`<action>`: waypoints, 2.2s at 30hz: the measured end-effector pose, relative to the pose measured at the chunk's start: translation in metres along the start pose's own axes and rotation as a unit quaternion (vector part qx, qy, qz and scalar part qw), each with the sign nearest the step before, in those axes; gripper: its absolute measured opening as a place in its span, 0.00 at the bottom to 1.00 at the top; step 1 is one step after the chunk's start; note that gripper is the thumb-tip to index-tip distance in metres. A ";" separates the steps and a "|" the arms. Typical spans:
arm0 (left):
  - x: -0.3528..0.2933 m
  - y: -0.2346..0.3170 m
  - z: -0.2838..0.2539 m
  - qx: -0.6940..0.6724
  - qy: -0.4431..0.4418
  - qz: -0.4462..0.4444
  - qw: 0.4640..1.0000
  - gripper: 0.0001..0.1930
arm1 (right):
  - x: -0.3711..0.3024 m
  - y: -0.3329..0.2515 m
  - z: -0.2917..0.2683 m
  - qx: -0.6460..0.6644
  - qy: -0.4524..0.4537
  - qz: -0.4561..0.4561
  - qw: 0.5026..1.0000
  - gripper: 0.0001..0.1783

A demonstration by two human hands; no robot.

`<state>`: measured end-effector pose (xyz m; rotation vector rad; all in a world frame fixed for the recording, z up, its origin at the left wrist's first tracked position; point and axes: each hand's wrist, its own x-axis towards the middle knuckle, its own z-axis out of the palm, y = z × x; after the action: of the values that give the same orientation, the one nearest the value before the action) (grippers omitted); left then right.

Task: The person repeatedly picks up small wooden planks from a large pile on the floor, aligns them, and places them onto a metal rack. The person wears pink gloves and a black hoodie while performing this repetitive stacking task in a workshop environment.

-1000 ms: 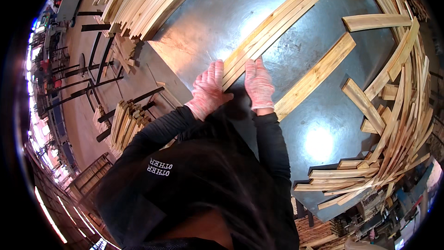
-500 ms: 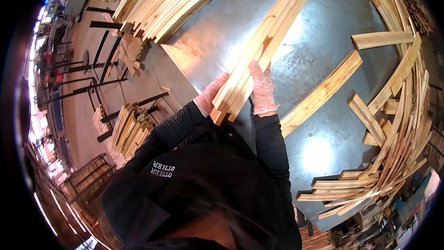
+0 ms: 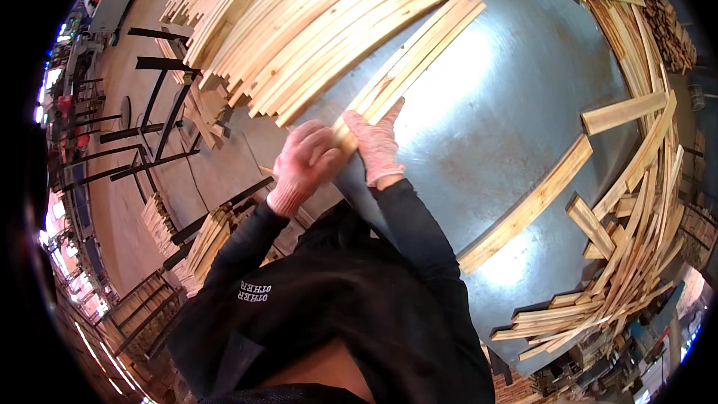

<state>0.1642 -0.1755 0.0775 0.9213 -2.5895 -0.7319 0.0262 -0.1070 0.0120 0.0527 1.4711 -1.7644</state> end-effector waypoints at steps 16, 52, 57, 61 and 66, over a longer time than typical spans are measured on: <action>0.038 0.051 0.010 -0.189 -0.336 -0.172 0.907 0.52 | -0.041 -0.033 -0.036 0.096 0.046 0.039 0.994 0.42; 0.026 0.077 0.085 -0.102 -0.392 -0.115 0.907 0.25 | -0.173 -0.197 -0.381 -0.744 0.073 -0.286 0.599 0.12; -0.012 0.089 0.100 -0.069 -0.330 0.001 0.942 0.27 | -0.065 -0.125 -0.322 -0.791 0.070 -0.324 0.515 0.06; -0.039 0.085 0.126 0.101 -0.304 0.079 0.944 0.42 | -0.034 -0.088 -0.274 -0.627 0.321 -0.298 0.644 0.30; -0.052 0.100 0.150 0.060 -0.365 -0.039 0.928 0.40 | -0.097 -0.058 -0.321 -0.517 0.439 0.008 0.734 0.57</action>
<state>0.0885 -0.0208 0.0040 0.9121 -3.2819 -1.1206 -0.0884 0.2136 0.0055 0.3512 2.9385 -0.6056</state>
